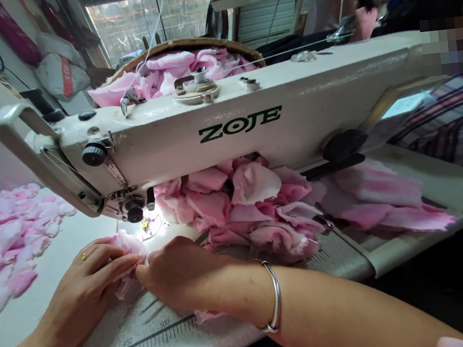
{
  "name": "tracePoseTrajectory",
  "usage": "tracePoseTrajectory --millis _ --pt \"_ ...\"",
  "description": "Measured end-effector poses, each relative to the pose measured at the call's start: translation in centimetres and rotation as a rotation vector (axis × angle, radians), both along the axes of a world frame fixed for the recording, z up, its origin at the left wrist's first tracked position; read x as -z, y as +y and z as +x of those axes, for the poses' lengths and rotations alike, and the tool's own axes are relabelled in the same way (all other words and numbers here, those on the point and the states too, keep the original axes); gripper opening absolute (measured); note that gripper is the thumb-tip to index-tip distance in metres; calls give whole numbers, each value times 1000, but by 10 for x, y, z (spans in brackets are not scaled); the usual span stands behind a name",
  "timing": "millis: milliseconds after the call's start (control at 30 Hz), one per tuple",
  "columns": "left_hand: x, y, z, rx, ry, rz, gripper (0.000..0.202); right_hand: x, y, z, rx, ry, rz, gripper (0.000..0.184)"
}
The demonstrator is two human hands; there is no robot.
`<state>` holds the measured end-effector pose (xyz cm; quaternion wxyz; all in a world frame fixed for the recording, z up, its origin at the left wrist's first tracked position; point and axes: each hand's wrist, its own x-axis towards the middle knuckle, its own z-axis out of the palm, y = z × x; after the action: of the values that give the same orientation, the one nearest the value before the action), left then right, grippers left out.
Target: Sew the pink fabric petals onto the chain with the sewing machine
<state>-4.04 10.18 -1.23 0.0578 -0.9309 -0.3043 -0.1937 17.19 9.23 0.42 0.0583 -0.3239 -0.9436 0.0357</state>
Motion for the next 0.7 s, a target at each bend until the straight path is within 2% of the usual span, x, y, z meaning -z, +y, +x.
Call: tracePoseTrajectory --millis 267,467,600,700 --pt "2 6 -2 13 -15 -86 26 -1 1 0 0 -6 -23 18" --pt "0 4 -1 -5 42 -73 21 -13 9 11 -12 65 -135 18" --pt "0 0 0 -7 41 40 19 -18 10 17 99 122 -26 33" --pt "2 0 -2 23 70 86 24 -21 10 16 174 91 32 30"
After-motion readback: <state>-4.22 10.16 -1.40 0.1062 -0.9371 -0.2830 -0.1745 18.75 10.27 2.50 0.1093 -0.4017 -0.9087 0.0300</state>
